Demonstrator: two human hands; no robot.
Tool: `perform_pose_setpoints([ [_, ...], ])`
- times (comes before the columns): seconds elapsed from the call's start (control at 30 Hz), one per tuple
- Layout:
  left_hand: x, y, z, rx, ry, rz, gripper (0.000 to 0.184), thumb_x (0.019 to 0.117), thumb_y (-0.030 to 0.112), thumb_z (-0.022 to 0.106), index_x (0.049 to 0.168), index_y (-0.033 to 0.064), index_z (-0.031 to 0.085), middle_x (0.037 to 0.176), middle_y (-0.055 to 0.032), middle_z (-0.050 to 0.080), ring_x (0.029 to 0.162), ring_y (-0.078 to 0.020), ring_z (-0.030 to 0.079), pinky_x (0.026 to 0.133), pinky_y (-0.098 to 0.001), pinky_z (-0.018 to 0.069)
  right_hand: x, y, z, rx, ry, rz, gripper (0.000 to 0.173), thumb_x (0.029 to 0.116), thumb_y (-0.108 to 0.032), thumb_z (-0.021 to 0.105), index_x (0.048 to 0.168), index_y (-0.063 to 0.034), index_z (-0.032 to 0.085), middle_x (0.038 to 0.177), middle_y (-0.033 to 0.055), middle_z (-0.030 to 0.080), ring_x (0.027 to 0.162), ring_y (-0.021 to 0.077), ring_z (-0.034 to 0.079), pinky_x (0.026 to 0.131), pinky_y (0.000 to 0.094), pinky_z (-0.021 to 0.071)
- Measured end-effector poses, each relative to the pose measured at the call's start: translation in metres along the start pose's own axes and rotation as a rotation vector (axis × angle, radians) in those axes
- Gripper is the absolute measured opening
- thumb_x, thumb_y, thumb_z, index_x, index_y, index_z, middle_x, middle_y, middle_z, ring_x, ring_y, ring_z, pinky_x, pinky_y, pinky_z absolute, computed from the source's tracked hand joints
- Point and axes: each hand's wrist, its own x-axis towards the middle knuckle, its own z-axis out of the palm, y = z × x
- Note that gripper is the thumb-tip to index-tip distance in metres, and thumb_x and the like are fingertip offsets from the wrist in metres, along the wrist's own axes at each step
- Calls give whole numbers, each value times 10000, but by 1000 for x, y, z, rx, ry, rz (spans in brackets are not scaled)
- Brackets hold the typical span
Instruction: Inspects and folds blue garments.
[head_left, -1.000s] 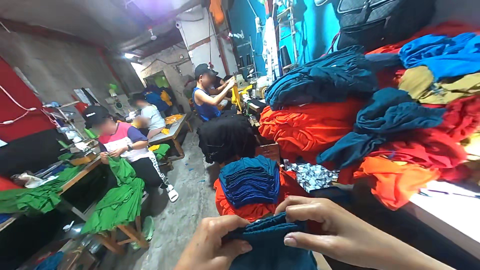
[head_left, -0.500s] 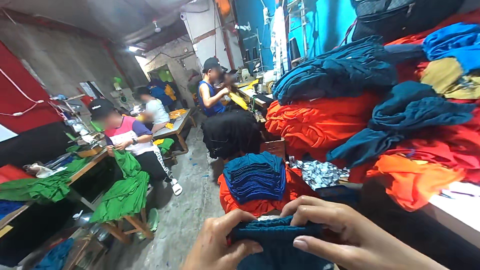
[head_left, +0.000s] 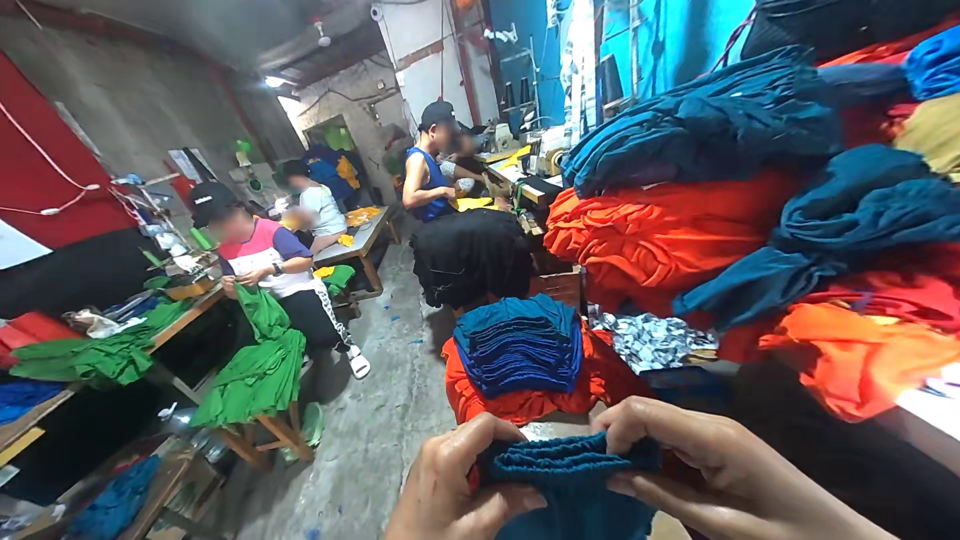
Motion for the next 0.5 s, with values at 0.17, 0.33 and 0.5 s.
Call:
perform_pose_setpoints([
  [0.17,-1,10,3,-6,56,-77,317,967,216,651,1057,-84,699,953,-89,736,850,-3,667,793,-181,545,0,-1,-2,-33,13,-22,173,983,-241,675,1081,-102,649,1084,4,703,1041,-5,646,892,150,541],
  [0.33,-2,3,6,-15,34,-33,281,963,175,669,1033,-95,699,903,-109,727,817,-16,661,765,-174,540,-10,6,-5,75,2,12,176,979,-207,689,1089,-73,660,1089,23,717,1024,0,657,858,151,550],
  [0.5,-5,-13,3,24,-39,-37,294,970,268,652,1030,-15,703,909,-75,715,883,-76,657,814,-247,532,-9,1,3,19,7,-14,171,975,-195,687,1034,-40,646,1010,52,705,960,3,655,832,132,532],
])
